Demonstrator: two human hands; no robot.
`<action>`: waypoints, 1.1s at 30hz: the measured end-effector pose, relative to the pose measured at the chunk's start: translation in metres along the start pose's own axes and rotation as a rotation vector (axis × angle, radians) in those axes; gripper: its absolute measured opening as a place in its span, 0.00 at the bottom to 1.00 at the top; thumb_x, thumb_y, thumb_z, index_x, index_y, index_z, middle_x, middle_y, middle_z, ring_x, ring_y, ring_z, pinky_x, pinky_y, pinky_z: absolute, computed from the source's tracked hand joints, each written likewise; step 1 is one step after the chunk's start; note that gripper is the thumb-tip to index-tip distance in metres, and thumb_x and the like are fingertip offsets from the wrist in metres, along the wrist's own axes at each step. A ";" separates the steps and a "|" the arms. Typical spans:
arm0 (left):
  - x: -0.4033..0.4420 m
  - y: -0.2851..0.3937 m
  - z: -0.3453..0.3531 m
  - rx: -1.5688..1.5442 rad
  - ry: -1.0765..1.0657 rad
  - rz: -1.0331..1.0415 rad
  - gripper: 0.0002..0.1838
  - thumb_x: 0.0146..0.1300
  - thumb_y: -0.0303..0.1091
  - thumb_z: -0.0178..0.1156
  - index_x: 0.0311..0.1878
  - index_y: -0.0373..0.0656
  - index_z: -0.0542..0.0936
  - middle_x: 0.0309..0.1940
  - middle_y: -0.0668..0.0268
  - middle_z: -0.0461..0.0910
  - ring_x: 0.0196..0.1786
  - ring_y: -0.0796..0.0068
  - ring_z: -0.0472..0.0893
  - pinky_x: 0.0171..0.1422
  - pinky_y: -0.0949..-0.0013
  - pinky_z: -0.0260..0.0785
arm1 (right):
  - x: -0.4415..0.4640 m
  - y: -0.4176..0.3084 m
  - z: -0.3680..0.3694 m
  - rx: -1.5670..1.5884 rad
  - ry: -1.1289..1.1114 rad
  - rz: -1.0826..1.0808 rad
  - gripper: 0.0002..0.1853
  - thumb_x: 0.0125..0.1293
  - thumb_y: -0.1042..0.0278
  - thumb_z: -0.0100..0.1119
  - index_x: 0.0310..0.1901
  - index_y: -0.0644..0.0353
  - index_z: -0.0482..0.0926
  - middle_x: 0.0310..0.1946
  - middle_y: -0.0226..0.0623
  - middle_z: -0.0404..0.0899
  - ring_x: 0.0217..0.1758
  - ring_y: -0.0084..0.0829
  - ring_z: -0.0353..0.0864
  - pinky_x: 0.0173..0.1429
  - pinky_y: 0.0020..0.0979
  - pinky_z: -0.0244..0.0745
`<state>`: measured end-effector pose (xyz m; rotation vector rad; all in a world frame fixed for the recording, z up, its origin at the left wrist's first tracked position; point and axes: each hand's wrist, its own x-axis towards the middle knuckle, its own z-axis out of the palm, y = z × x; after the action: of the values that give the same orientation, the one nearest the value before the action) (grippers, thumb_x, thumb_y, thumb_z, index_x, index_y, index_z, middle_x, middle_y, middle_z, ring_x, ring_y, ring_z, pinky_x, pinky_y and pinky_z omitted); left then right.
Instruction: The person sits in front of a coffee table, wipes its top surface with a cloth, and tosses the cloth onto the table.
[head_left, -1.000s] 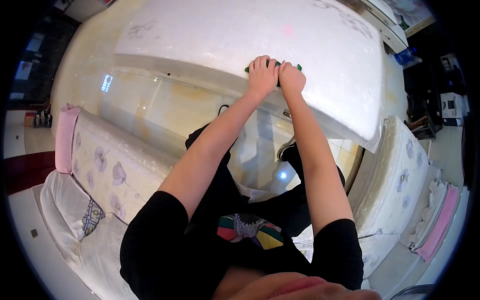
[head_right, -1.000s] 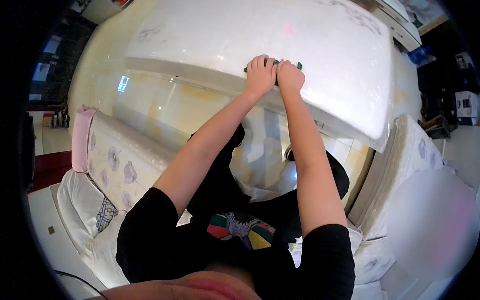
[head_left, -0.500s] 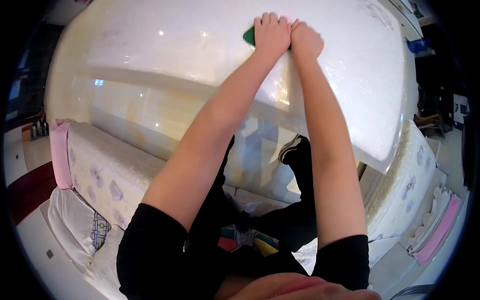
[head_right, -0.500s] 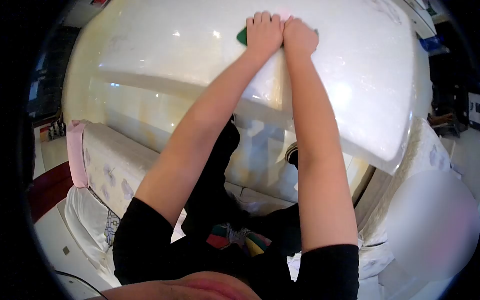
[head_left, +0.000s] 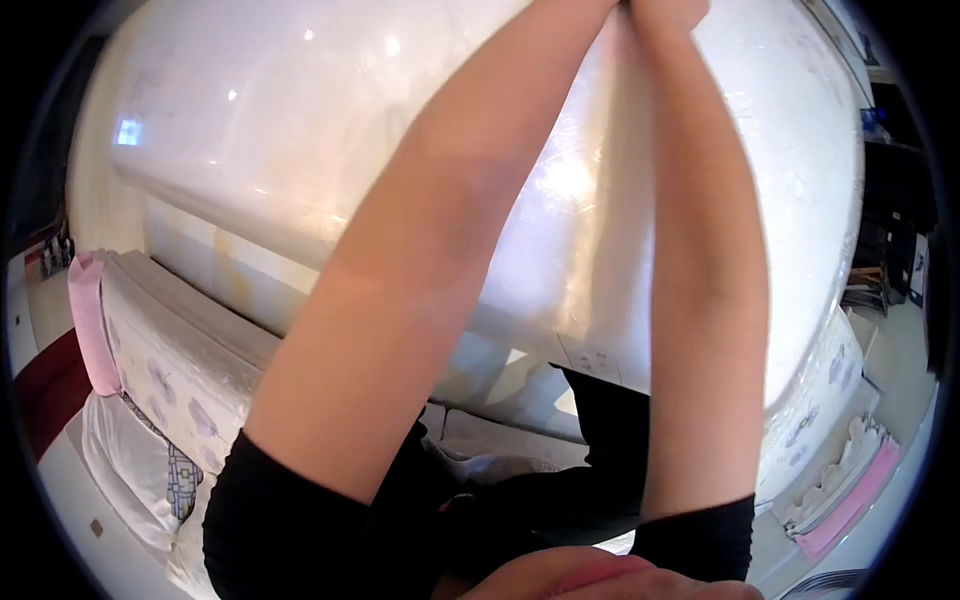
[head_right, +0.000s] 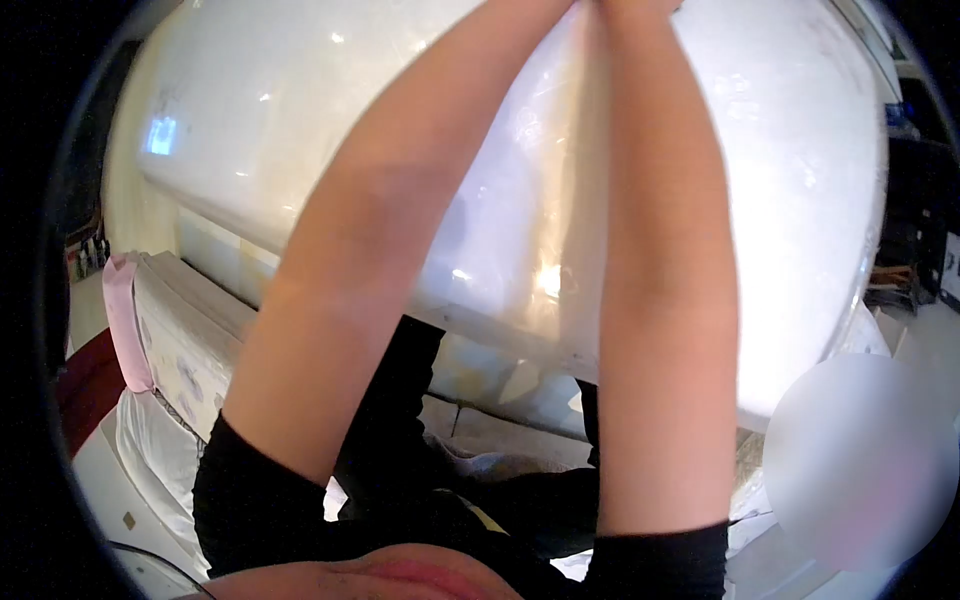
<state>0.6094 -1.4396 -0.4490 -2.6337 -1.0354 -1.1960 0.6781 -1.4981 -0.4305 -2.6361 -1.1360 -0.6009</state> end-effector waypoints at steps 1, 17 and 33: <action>-0.006 0.000 0.001 0.034 -0.014 0.008 0.17 0.65 0.48 0.50 0.38 0.46 0.80 0.39 0.59 0.78 0.48 0.61 0.74 0.52 0.52 0.61 | -0.008 0.003 0.005 0.002 0.032 -0.041 0.13 0.65 0.65 0.48 0.30 0.57 0.83 0.32 0.45 0.84 0.34 0.43 0.84 0.36 0.42 0.79; -0.202 0.039 -0.217 0.103 -0.076 0.092 0.12 0.62 0.45 0.55 0.34 0.46 0.75 0.31 0.61 0.72 0.39 0.62 0.71 0.43 0.56 0.59 | -0.252 -0.005 -0.132 0.199 -0.186 0.101 0.20 0.72 0.55 0.40 0.30 0.57 0.77 0.25 0.42 0.82 0.29 0.41 0.83 0.34 0.42 0.76; -0.144 0.030 -0.143 0.089 -0.114 0.089 0.12 0.64 0.44 0.52 0.35 0.47 0.77 0.33 0.63 0.75 0.42 0.63 0.73 0.46 0.54 0.59 | -0.172 -0.001 -0.091 0.165 -0.250 0.095 0.18 0.72 0.52 0.41 0.36 0.56 0.76 0.32 0.41 0.83 0.34 0.41 0.84 0.38 0.42 0.77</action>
<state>0.4680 -1.5882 -0.4423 -2.6741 -0.9524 -0.9697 0.5451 -1.6404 -0.4255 -2.6547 -1.0643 -0.1542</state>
